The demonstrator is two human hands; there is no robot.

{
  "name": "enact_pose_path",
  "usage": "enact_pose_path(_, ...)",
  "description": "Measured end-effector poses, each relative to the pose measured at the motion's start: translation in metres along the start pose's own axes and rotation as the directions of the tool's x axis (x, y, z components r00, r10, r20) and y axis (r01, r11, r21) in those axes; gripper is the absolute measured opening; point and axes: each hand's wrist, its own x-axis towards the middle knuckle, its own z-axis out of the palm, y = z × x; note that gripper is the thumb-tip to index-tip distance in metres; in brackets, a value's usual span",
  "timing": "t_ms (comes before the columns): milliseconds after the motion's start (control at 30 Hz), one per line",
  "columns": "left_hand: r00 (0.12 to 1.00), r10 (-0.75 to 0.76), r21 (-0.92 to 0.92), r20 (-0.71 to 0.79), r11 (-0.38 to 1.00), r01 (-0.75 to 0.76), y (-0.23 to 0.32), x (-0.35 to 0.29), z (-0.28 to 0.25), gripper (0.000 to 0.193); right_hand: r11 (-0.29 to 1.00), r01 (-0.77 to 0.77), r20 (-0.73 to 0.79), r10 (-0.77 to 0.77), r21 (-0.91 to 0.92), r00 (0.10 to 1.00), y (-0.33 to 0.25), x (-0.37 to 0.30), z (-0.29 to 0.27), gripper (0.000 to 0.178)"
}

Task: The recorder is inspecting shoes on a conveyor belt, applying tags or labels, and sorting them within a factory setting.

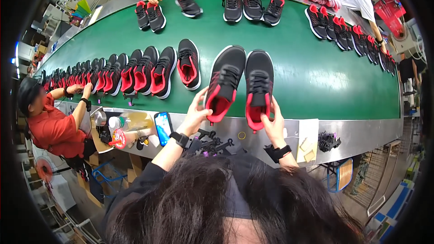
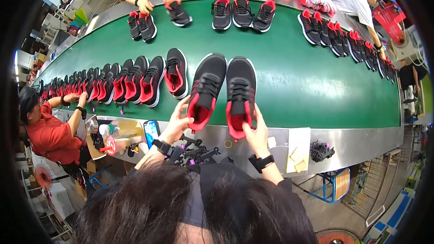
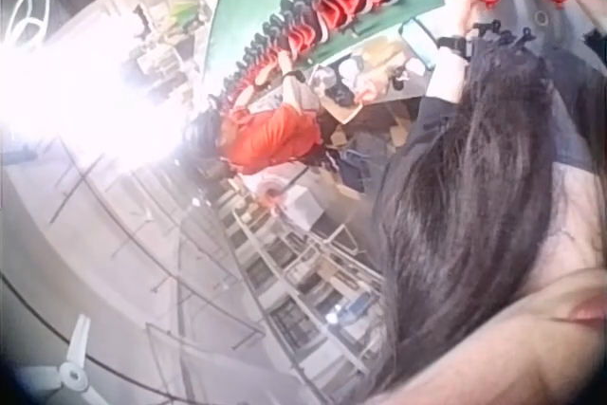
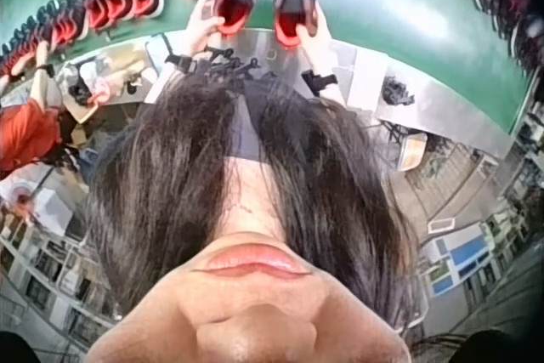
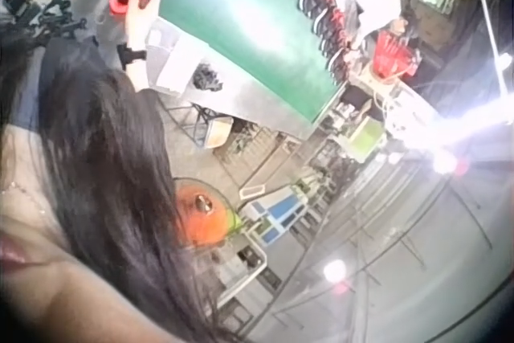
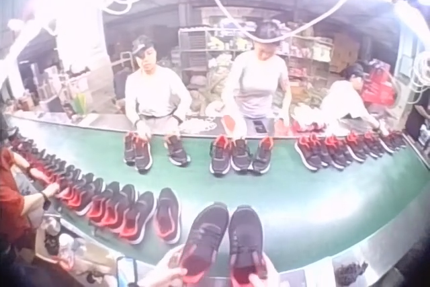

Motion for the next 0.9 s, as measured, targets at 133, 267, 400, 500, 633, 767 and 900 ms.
enact_pose_path(133, 0.842, 0.484, 0.631, -0.238, 0.736, -0.245, -0.002, -0.024, -0.002, 0.072, 0.896, 0.111, -0.145, -0.190, -0.429, 0.971, -0.011, -0.018, 0.003, 0.065)
enact_pose_path(267, 0.855, 0.474, 0.638, -0.211, 0.729, -0.247, -0.003, -0.033, -0.002, 0.075, 0.866, 0.136, -0.177, -0.248, -0.481, 0.952, -0.013, -0.023, 0.008, 0.061)
enact_pose_path(400, 0.965, 0.150, 0.130, -0.215, 0.984, -0.124, -0.024, -0.029, 0.002, 0.077, 0.981, -0.103, -0.157, 0.077, -0.163, 0.985, -0.007, -0.015, 0.024, 0.060)
enact_pose_path(500, 0.987, -0.072, -0.173, -0.146, 0.984, 0.047, -0.020, -0.021, 0.019, 0.073, 0.993, -0.099, -0.130, 0.090, -0.060, 0.987, 0.009, -0.002, 0.029, 0.059)
enact_pose_path(633, 0.946, -0.317, -0.304, 0.069, 0.896, 0.323, -0.011, -0.012, 0.034, 0.068, 0.954, -0.261, -0.022, 0.267, 0.147, 0.964, 0.031, -0.002, 0.014, 0.062)
enact_pose_path(767, 0.845, -0.461, -0.237, 0.271, 0.819, 0.522, -0.021, -0.022, 0.039, 0.063, 0.880, -0.428, 0.092, 0.418, 0.204, 0.904, 0.038, -0.036, -0.008, 0.061)
enact_pose_path(900, 0.763, -0.540, -0.046, 0.356, 0.805, 0.592, -0.028, -0.051, 0.065, 0.064, 0.788, -0.577, 0.208, 0.540, 0.216, 0.816, 0.058, -0.091, -0.035, 0.051)
